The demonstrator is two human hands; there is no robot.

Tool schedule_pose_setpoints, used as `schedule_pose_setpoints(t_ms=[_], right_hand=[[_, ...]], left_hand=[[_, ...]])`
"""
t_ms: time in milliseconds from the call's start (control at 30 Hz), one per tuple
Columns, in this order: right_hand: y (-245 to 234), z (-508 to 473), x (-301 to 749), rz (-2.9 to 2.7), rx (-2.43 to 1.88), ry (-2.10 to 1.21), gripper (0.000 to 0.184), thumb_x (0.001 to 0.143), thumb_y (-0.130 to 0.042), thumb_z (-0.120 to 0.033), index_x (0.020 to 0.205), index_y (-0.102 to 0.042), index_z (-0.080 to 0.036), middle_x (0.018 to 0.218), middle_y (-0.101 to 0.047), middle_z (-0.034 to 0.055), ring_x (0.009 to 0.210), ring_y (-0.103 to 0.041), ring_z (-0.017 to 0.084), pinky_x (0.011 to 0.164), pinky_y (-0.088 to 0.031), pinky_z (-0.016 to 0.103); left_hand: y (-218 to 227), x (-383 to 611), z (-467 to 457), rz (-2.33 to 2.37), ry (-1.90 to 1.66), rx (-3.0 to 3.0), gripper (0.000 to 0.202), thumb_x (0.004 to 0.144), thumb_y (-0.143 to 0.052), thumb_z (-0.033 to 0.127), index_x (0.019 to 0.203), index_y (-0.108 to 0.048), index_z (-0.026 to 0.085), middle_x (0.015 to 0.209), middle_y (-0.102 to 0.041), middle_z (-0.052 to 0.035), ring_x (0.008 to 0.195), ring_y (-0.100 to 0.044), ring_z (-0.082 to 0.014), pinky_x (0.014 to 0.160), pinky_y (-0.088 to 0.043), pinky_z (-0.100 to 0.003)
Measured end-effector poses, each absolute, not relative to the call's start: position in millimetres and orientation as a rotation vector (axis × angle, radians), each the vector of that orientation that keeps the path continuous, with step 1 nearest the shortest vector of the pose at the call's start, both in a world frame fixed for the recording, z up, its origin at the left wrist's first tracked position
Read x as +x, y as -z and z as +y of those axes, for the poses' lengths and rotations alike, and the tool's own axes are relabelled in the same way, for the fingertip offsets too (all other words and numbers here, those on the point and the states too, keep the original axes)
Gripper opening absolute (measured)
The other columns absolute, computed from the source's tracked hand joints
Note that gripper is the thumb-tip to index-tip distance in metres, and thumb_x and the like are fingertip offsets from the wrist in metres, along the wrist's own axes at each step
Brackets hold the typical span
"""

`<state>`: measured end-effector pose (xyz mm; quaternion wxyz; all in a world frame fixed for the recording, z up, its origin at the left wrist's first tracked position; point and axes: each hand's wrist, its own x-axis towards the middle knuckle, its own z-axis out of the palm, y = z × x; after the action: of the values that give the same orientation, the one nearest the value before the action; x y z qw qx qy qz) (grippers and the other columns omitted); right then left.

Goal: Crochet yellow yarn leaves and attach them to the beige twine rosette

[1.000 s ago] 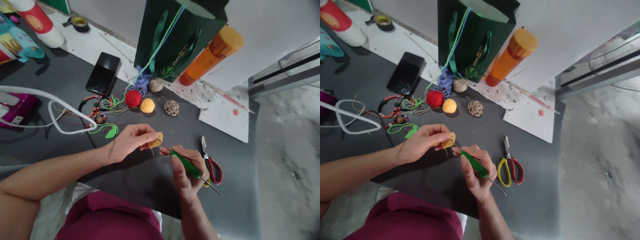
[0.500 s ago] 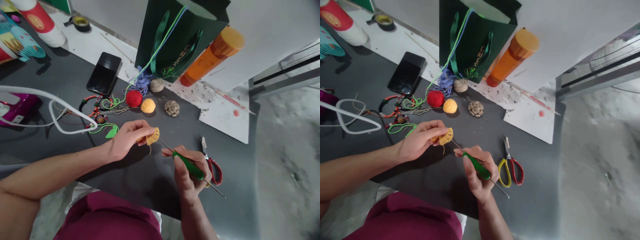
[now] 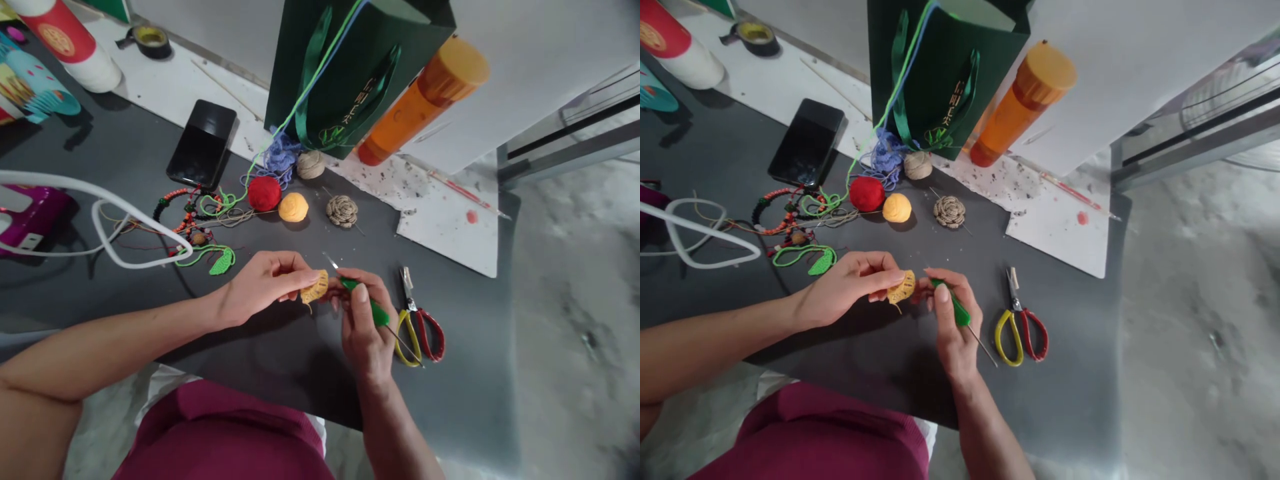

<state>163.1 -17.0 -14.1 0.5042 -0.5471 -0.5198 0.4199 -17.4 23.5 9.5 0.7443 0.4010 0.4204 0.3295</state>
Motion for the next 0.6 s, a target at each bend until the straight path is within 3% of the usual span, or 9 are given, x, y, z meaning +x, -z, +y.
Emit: schedule_pose_setpoints(t_ms=[167,367,500,600], right_hand=[[11.5,-14.1,160.7,-1.261,-1.326,-1.102,0.021,0.088,-0.073,-0.04,0.08,-0.069,-0.021,0.065,-0.07,-0.0019,0.058,-0.064,0.012,0.055,-0.052,0.024],[4.3,-11.5,156.1,-1.218,-1.368,-1.163,0.021,0.085,-0.075,-0.036,0.075,-0.066,-0.02,0.058,-0.069,-0.0022,0.052,-0.066,0.013,0.051,-0.054,0.024],[4.4,-11.8,154.6,-1.217,-1.384,-1.118,0.022,0.085,-0.074,-0.037,0.075,-0.064,-0.02,0.058,-0.07,-0.002,0.052,-0.067,0.013,0.052,-0.055,0.024],[5.1,-11.1,154.3,-1.23,-1.409,-1.07,0.022,0.084,-0.074,-0.037,0.074,-0.064,-0.02,0.057,-0.069,-0.0021,0.05,-0.064,0.012,0.049,-0.053,0.023]], left_hand=[[-11.9,-15.7,21.5,0.941,-0.636,0.948,0.031,0.082,-0.071,0.043,0.069,-0.062,0.017,0.06,-0.054,0.0032,0.057,-0.043,-0.0094,0.057,-0.034,-0.026],[-7.8,-14.1,20.4,0.922,-0.619,0.962,0.04,0.085,-0.065,0.053,0.068,-0.059,0.017,0.061,-0.055,0.0019,0.059,-0.045,-0.0101,0.058,-0.035,-0.027],[-7.5,-13.5,20.6,0.958,-0.562,0.887,0.028,0.072,-0.077,0.039,0.073,-0.061,0.016,0.069,-0.061,0.0011,0.063,-0.049,-0.01,0.061,-0.038,-0.026],[-7.3,-13.9,21.6,0.951,-0.54,0.889,0.02,0.07,-0.073,0.033,0.077,-0.064,0.016,0.068,-0.06,0.0018,0.062,-0.05,-0.0102,0.06,-0.038,-0.026]])
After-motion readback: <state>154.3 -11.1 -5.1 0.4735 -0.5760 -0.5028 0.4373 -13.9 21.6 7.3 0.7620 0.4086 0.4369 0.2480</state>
